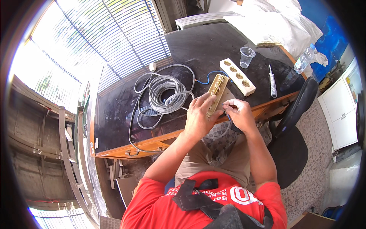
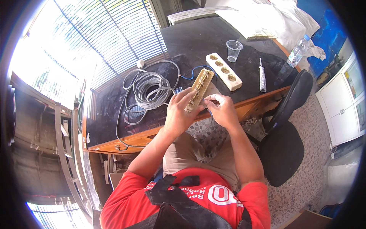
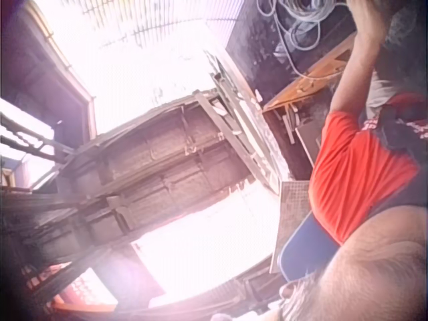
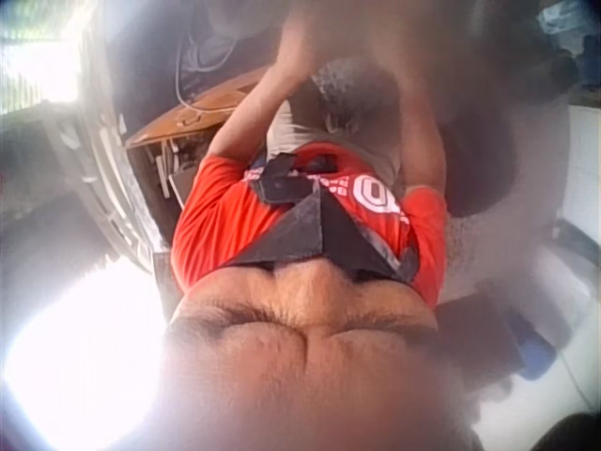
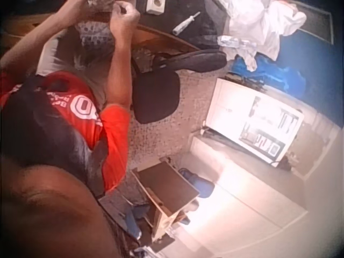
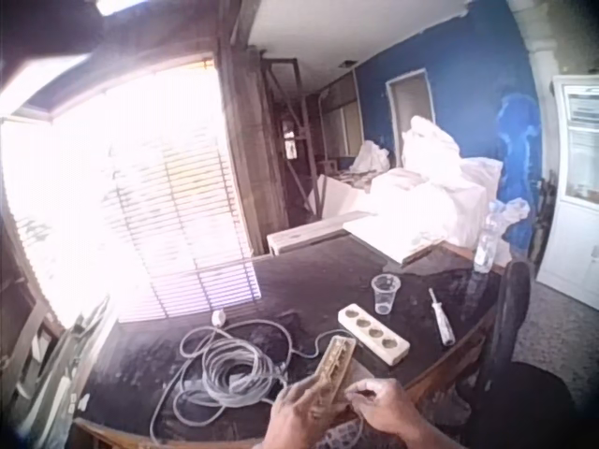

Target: The person prepares an extension cord for assembly by manipulating the wire ends by hand and then inserting the wires into the internal terminals of an open power strip housing using a small screwdriver to secure them.

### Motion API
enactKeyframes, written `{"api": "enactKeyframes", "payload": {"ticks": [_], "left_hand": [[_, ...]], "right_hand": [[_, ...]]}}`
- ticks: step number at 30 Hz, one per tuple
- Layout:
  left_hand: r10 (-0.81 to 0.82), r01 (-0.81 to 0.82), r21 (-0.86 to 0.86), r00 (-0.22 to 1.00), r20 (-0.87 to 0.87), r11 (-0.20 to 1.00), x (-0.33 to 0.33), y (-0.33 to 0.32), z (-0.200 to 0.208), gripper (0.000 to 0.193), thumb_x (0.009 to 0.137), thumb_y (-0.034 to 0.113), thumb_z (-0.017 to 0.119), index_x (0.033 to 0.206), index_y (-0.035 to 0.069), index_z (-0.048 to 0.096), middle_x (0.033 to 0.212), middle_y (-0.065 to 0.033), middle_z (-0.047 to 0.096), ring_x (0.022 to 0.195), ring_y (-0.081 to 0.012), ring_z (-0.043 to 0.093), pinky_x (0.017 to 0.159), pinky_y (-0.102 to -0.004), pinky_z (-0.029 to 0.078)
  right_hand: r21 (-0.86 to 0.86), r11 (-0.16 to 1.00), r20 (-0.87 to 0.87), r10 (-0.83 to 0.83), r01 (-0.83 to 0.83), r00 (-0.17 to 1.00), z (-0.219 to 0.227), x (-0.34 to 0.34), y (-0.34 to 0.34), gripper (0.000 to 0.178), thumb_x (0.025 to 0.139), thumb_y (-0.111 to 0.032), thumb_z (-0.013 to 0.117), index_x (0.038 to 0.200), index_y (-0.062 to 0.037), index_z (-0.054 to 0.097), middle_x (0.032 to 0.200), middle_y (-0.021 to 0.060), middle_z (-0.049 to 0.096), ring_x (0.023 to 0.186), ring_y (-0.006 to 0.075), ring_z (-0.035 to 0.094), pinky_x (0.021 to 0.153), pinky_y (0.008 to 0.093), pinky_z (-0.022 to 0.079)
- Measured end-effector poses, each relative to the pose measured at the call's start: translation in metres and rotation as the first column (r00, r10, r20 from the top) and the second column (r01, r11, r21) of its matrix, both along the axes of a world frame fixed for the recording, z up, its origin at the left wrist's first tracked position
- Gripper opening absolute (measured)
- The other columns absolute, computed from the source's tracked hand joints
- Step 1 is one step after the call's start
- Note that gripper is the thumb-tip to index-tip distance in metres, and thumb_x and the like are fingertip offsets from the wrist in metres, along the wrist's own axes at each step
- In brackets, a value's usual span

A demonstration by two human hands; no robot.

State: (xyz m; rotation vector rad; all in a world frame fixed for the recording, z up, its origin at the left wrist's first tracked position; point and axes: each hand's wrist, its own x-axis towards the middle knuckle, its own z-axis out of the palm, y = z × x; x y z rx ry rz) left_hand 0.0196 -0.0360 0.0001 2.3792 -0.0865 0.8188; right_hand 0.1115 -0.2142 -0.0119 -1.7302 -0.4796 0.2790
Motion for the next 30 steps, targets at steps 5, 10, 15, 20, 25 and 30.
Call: {"api": "enactKeyframes", "payload": {"ticks": [5, 10, 15, 20, 25, 30], "left_hand": [[-0.099, 0.113, -0.174, 0.991, 0.088, 0.978, -0.004, -0.003, 0.007, 0.041, 0.086, 0.011, 0.089, 0.124, 0.003, 0.076, 0.11, -0.0119, 0.081, 0.102, -0.0315, 0.077, 0.093, -0.0402, 0.059], [-0.161, 0.196, -0.319, 0.978, 0.131, 0.927, -0.008, -0.004, 0.008, 0.048, 0.087, 0.0, 0.083, 0.134, 0.003, 0.07, 0.1, -0.0103, 0.08, 0.092, -0.0311, 0.076, 0.084, -0.0393, 0.06], [-0.197, 0.224, -0.252, 0.972, 0.128, 0.941, -0.014, 0.001, 0.013, 0.068, 0.088, 0.0, 0.084, 0.151, 0.003, 0.057, 0.1, -0.0095, 0.08, 0.095, -0.0235, 0.077, 0.092, -0.038, 0.059], [-0.202, 0.225, -0.253, 0.973, 0.114, 0.941, -0.019, 0.0, 0.017, 0.076, 0.089, -0.001, 0.083, 0.157, 0.002, 0.05, 0.099, -0.0097, 0.079, 0.095, -0.0227, 0.077, 0.094, -0.0377, 0.058], [-0.21, 0.221, -0.048, 0.963, 0.169, 0.974, -0.019, 0.0, 0.017, 0.074, 0.088, -0.006, 0.079, 0.156, 0.0, 0.05, 0.093, -0.0122, 0.075, 0.086, -0.0292, 0.075, 0.087, -0.04, 0.058], [-0.207, 0.21, -0.023, 0.973, 0.103, 0.977, -0.023, -0.003, 0.024, 0.077, 0.087, -0.01, 0.075, 0.158, -0.003, 0.044, 0.094, -0.0139, 0.072, 0.086, -0.0325, 0.073, 0.083, -0.0412, 0.058]], "right_hand": [[0.158, 0.978, -0.232, 0.171, -0.137, 0.957, 0.006, -0.01, -0.005, 0.017, 0.105, -0.009, 0.069, 0.114, 0.0038, 0.074, 0.082, 0.0038, 0.072, 0.071, 0.0062, 0.063, 0.062, 0.0232, 0.05], [0.215, 0.952, -0.288, 0.273, -0.216, 0.918, 0.015, -0.018, -0.009, 0.017, 0.108, -0.013, 0.066, 0.114, 0.0014, 0.073, 0.079, 0.0024, 0.071, 0.065, 0.0063, 0.062, 0.057, 0.0237, 0.047], [0.285, 0.929, -0.302, 0.32, -0.236, 0.898, 0.014, -0.024, -0.01, 0.018, 0.108, -0.015, 0.065, 0.113, 0.0001, 0.072, 0.078, 0.0021, 0.07, 0.065, 0.0068, 0.063, 0.058, 0.0232, 0.047], [0.256, 0.937, -0.29, 0.309, -0.238, 0.906, 0.024, -0.03, -0.012, 0.018, 0.109, -0.017, 0.065, 0.112, -0.0012, 0.072, 0.077, 0.0012, 0.069, 0.065, 0.0065, 0.062, 0.057, 0.0234, 0.047], [0.159, 0.972, -0.219, 0.206, -0.173, 0.954, 0.032, -0.04, -0.01, 0.018, 0.109, -0.016, 0.064, 0.113, -0.0006, 0.072, 0.077, 0.0004, 0.068, 0.064, 0.0046, 0.06, 0.056, 0.0251, 0.046], [-0.009, 0.999, 0.454, -0.041, 0.051, 0.89, 0.028, -0.053, 0.0, 0.009, 0.104, -0.006, 0.065, 0.111, -0.0005, 0.068, 0.092, 0.0125, 0.069, 0.078, 0.0287, 0.07, 0.067, 0.0413, 0.054]]}}
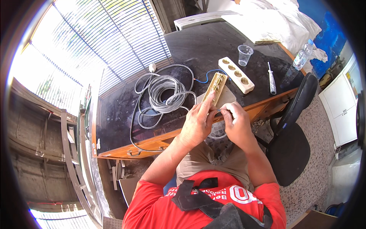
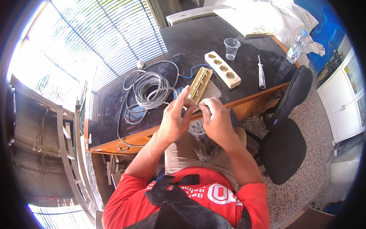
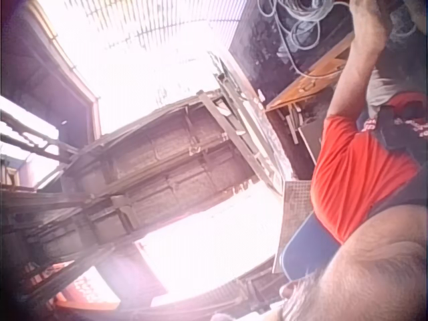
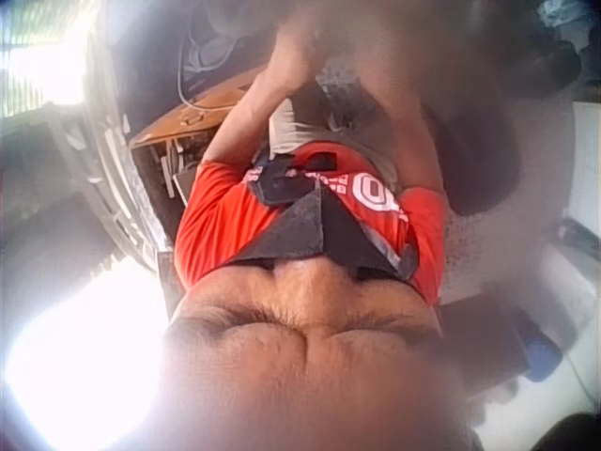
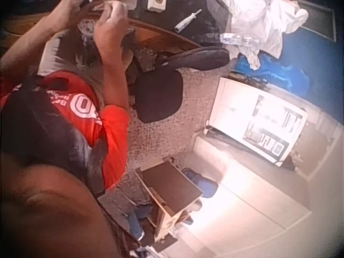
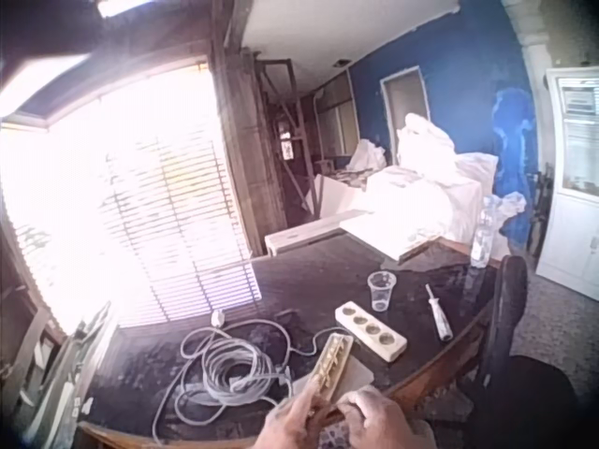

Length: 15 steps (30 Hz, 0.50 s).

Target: The person prepares an extension cord for assembly by manipulating the wire ends by hand and then inserting the wires into the internal terminals of an open power strip housing using a small screwdriver to secure them.

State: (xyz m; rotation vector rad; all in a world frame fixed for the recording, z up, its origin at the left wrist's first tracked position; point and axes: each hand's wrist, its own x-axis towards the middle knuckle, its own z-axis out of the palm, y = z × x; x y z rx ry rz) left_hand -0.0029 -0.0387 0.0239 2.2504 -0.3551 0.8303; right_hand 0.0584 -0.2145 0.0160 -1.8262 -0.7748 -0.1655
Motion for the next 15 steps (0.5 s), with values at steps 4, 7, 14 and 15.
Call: {"api": "enactKeyframes", "payload": {"ticks": [4, 7, 14, 15], "left_hand": [[-0.012, 0.008, -0.03, 0.989, -0.146, 1.0, -0.006, -0.002, 0.008, 0.086, 0.09, -0.011, 0.073, 0.165, -0.003, 0.032, 0.101, -0.0131, 0.074, 0.091, -0.0267, 0.074, 0.088, -0.0392, 0.059], [-0.214, 0.063, -0.44, 0.929, -0.303, 0.896, -0.008, 0.002, 0.014, 0.093, 0.096, -0.009, 0.071, 0.171, -0.002, 0.016, 0.108, -0.0131, 0.075, 0.1, -0.0198, 0.074, 0.097, -0.0369, 0.059], [-0.534, 0.046, -0.833, 0.787, -0.309, 0.551, -0.009, 0.009, 0.022, 0.105, 0.1, 0.001, 0.076, 0.171, -0.003, -0.002, 0.117, -0.0182, 0.074, 0.112, -0.0189, 0.072, 0.104, -0.0343, 0.057], [-0.548, 0.064, -0.849, 0.788, -0.28, 0.525, -0.01, 0.009, 0.021, 0.106, 0.1, 0.001, 0.076, 0.171, -0.003, -0.002, 0.117, -0.0183, 0.074, 0.112, -0.0189, 0.072, 0.104, -0.0345, 0.058]], "right_hand": [[-0.064, 0.993, 0.178, -0.087, 0.099, 0.98, 0.003, -0.013, 0.003, 0.01, 0.101, 0.0, 0.064, 0.111, -0.0018, 0.066, 0.105, 0.0198, 0.066, 0.096, 0.0466, 0.067, 0.079, 0.0502, 0.054], [-0.002, 0.999, 0.189, -0.041, 0.042, 0.981, 0.003, -0.007, -0.003, 0.011, 0.101, 0.001, 0.064, 0.112, -0.0017, 0.065, 0.103, 0.0184, 0.066, 0.092, 0.0429, 0.068, 0.078, 0.0484, 0.054], [0.072, 0.994, 0.179, 0.066, -0.08, 0.982, 0.007, -0.004, -0.013, 0.011, 0.1, 0.004, 0.063, 0.11, -0.0001, 0.065, 0.101, 0.0174, 0.066, 0.089, 0.0377, 0.069, 0.077, 0.0445, 0.055], [0.072, 0.994, 0.187, 0.064, -0.079, 0.98, 0.007, -0.004, -0.013, 0.011, 0.1, 0.004, 0.063, 0.11, 0.0001, 0.065, 0.101, 0.0174, 0.066, 0.088, 0.0374, 0.069, 0.077, 0.0443, 0.056]]}}
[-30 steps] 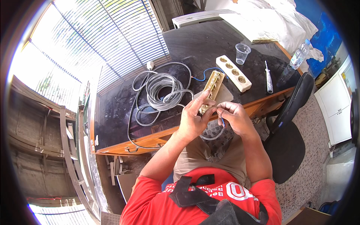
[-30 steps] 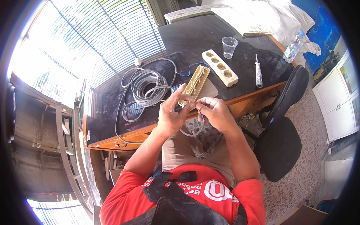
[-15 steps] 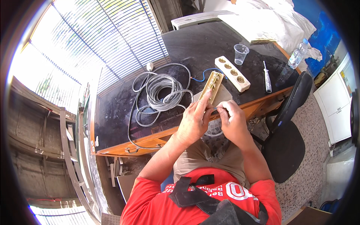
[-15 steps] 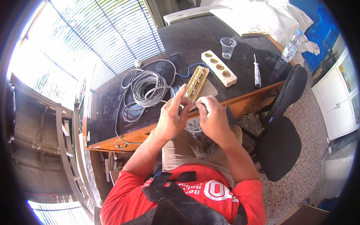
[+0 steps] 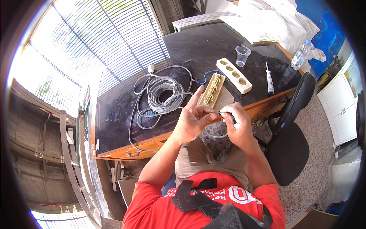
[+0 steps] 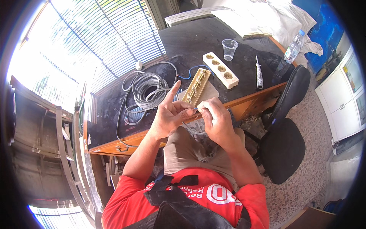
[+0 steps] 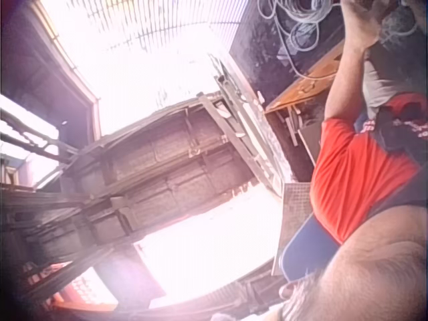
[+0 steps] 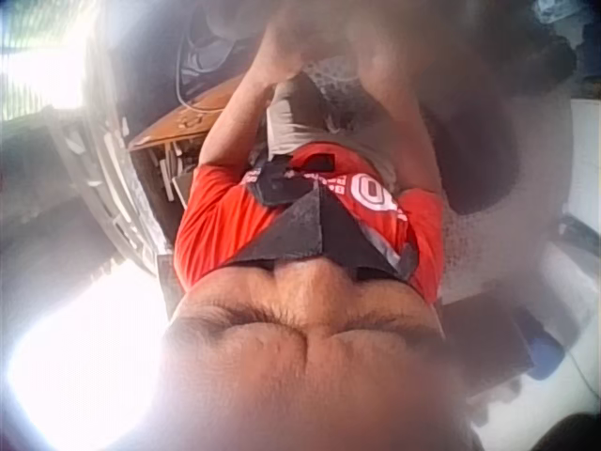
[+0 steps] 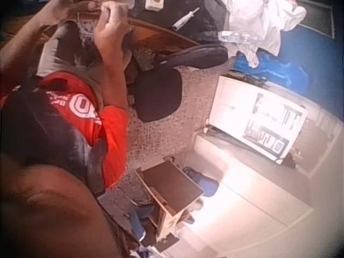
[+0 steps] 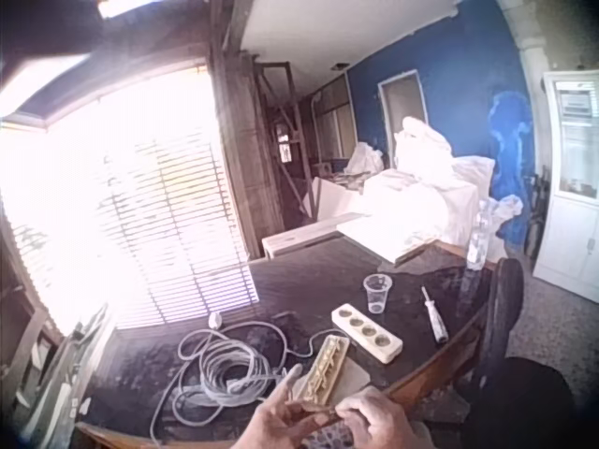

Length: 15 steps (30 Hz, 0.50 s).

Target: The person prepares an extension cord for assembly by manipulating the wire ends by hand and then inserting the wires into the internal terminals of an open power strip housing using a small screwdriver to secure them.

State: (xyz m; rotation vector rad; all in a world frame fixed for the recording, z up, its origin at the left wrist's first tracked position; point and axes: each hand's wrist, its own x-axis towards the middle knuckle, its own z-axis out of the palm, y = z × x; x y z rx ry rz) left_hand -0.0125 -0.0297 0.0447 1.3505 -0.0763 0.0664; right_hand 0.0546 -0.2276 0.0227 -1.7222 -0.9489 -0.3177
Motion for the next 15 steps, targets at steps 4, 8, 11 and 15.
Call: {"api": "enactKeyframes", "payload": {"ticks": [4, 8, 11, 15], "left_hand": [[-0.002, 0.004, -0.029, 0.999, 0.049, 1.0, -0.0002, -0.0001, -0.0049, 0.108, 0.099, 0.001, 0.078, 0.171, -0.003, -0.002, 0.114, -0.0169, 0.073, 0.11, -0.0183, 0.072, 0.102, -0.0346, 0.059], [0.021, -0.021, 0.01, 0.999, 0.048, 1.0, 0.0012, 0.001, -0.0071, 0.107, 0.099, -0.001, 0.077, 0.171, -0.003, -0.002, 0.108, -0.013, 0.072, 0.105, -0.0158, 0.071, 0.101, -0.0341, 0.059], [-0.005, 0.006, -0.026, 0.999, 0.041, 1.0, -0.0003, 0.0006, -0.007, 0.105, 0.099, -0.003, 0.076, 0.171, -0.003, 0.0, 0.104, -0.0088, 0.07, 0.099, -0.0121, 0.069, 0.098, -0.0299, 0.058], [0.0, -0.002, 0.04, 0.999, 0.05, 0.999, -0.0024, -0.0018, 0.0005, 0.101, 0.099, -0.004, 0.073, 0.172, -0.003, 0.003, 0.102, -0.0061, 0.068, 0.095, -0.0088, 0.065, 0.092, -0.0253, 0.055]], "right_hand": [[0.001, 1.0, 0.009, 0.001, -0.001, 1.0, -0.0018, 0.0001, -0.0013, 0.012, 0.1, 0.004, 0.064, 0.111, 0.0006, 0.065, 0.101, 0.0173, 0.066, 0.088, 0.0368, 0.07, 0.076, 0.0441, 0.056], [0.006, 1.0, 0.042, 0.011, -0.011, 0.999, -0.0013, -0.0003, -0.0014, 0.013, 0.099, 0.005, 0.066, 0.111, 0.0012, 0.065, 0.101, 0.0173, 0.067, 0.089, 0.0367, 0.07, 0.076, 0.0441, 0.056], [0.005, 1.0, 0.034, 0.028, -0.028, 0.999, -0.0007, -0.0018, -0.0013, 0.014, 0.098, 0.006, 0.066, 0.112, 0.0018, 0.065, 0.101, 0.0174, 0.067, 0.089, 0.0369, 0.071, 0.076, 0.0441, 0.057], [0.005, 1.0, 0.039, 0.023, -0.023, 0.999, -0.0014, -0.0016, -0.0016, 0.015, 0.098, 0.006, 0.067, 0.112, 0.0021, 0.065, 0.101, 0.0175, 0.067, 0.09, 0.0369, 0.071, 0.076, 0.0439, 0.057]]}}
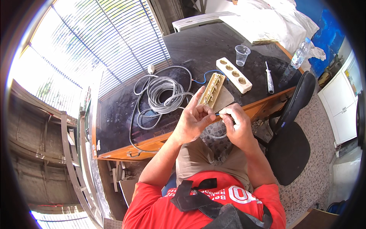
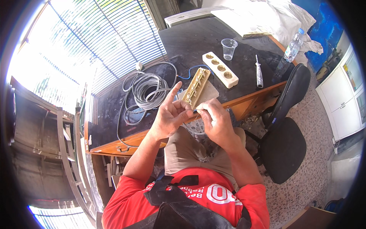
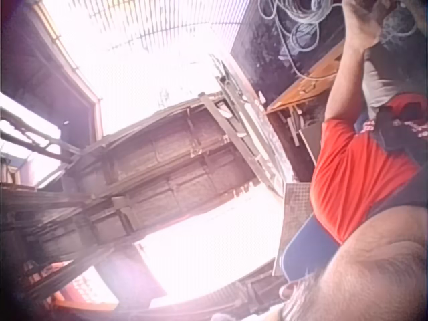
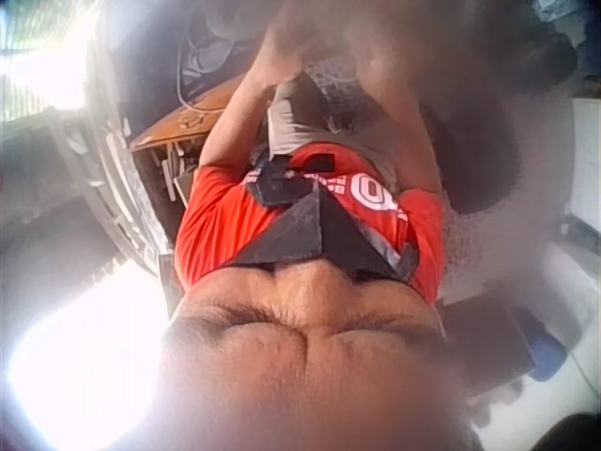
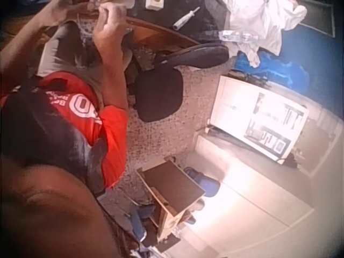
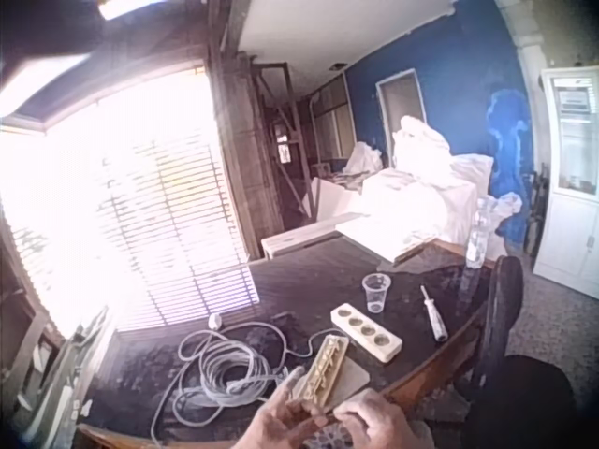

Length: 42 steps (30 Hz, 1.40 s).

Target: The person prepares an extension cord for assembly by manipulating the wire ends by hand and then inserting the wires into the internal terminals of an open power strip housing using a small screwdriver to secure them.

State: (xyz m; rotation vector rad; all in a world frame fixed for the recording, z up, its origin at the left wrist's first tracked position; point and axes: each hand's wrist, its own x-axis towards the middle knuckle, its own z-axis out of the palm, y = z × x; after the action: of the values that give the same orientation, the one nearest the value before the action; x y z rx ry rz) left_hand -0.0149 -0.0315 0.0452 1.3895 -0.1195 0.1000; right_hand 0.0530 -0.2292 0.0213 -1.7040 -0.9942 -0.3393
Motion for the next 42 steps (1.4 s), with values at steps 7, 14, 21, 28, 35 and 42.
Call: {"api": "enactKeyframes", "payload": {"ticks": [7, 14, 21, 28, 35, 42], "left_hand": [[0.118, -0.133, 0.187, 0.989, 0.091, 0.973, 0.004, -0.002, -0.015, 0.086, 0.099, -0.007, 0.07, 0.169, -0.006, 0.02, 0.099, -0.004, 0.068, 0.092, -0.0073, 0.064, 0.088, -0.0221, 0.052], [0.222, -0.208, 0.42, 0.975, 0.017, 0.884, 0.015, 0.003, -0.015, 0.077, 0.097, -0.002, 0.076, 0.165, 0.001, 0.039, 0.101, -0.0049, 0.075, 0.093, -0.0073, 0.069, 0.085, -0.0253, 0.056], [0.232, -0.441, 0.68, 0.895, 0.381, 0.586, 0.029, 0.007, -0.037, 0.087, 0.084, 0.009, 0.088, 0.159, -0.001, 0.046, 0.132, -0.021, 0.069, 0.12, -0.0375, 0.07, 0.104, -0.0454, 0.056], [0.243, -0.431, 0.827, 0.9, 0.363, 0.36, 0.034, -0.005, -0.055, 0.109, 0.075, 0.029, 0.095, 0.163, -0.001, 0.038, 0.143, -0.0271, 0.062, 0.126, -0.0451, 0.066, 0.107, -0.0492, 0.054], [0.319, -0.331, 0.849, 0.925, 0.206, 0.411, 0.034, -0.002, -0.041, 0.113, 0.075, 0.031, 0.096, 0.165, 0.001, 0.036, 0.133, -0.0274, 0.069, 0.121, -0.0429, 0.07, 0.103, -0.0476, 0.057], [0.302, -0.361, 0.818, 0.922, 0.242, 0.447, 0.037, 0.005, -0.046, 0.111, 0.075, 0.026, 0.095, 0.165, 0.002, 0.035, 0.121, -0.0267, 0.071, 0.106, -0.0451, 0.072, 0.092, -0.0495, 0.059]], "right_hand": [[-0.021, 1.0, 0.016, -0.008, 0.009, 1.0, -0.002, -0.002, 0.003, 0.014, 0.098, 0.004, 0.067, 0.112, 0.0012, 0.066, 0.1, 0.0174, 0.068, 0.088, 0.0373, 0.071, 0.075, 0.0446, 0.057], [-0.063, 0.995, -0.106, -0.086, 0.079, 0.991, -0.008, 0.003, 0.003, 0.008, 0.096, -0.001, 0.072, 0.103, 0.0014, 0.071, 0.096, 0.0184, 0.072, 0.085, 0.0393, 0.072, 0.074, 0.0453, 0.057], [-0.095, 0.965, -0.057, -0.249, 0.243, 0.967, -0.033, 0.034, 0.018, 0.005, 0.094, -0.006, 0.074, 0.096, -0.0011, 0.073, 0.091, 0.0184, 0.073, 0.085, 0.0405, 0.071, 0.075, 0.0483, 0.056], [-0.213, 0.933, -0.086, -0.313, 0.289, 0.946, -0.051, 0.048, 0.034, 0.006, 0.093, -0.008, 0.073, 0.092, -0.0022, 0.071, 0.089, 0.0178, 0.071, 0.084, 0.0424, 0.07, 0.076, 0.0512, 0.055], [-0.26, 0.914, -0.032, -0.33, 0.311, 0.943, -0.053, 0.053, 0.038, 0.008, 0.093, -0.008, 0.073, 0.091, -0.0017, 0.069, 0.091, 0.0181, 0.069, 0.085, 0.042, 0.07, 0.077, 0.0515, 0.056], [-0.402, 0.853, 0.027, -0.352, 0.332, 0.936, -0.043, 0.046, 0.042, 0.009, 0.095, -0.007, 0.071, 0.093, -0.001, 0.065, 0.094, 0.018, 0.067, 0.089, 0.041, 0.071, 0.079, 0.0498, 0.058]]}}
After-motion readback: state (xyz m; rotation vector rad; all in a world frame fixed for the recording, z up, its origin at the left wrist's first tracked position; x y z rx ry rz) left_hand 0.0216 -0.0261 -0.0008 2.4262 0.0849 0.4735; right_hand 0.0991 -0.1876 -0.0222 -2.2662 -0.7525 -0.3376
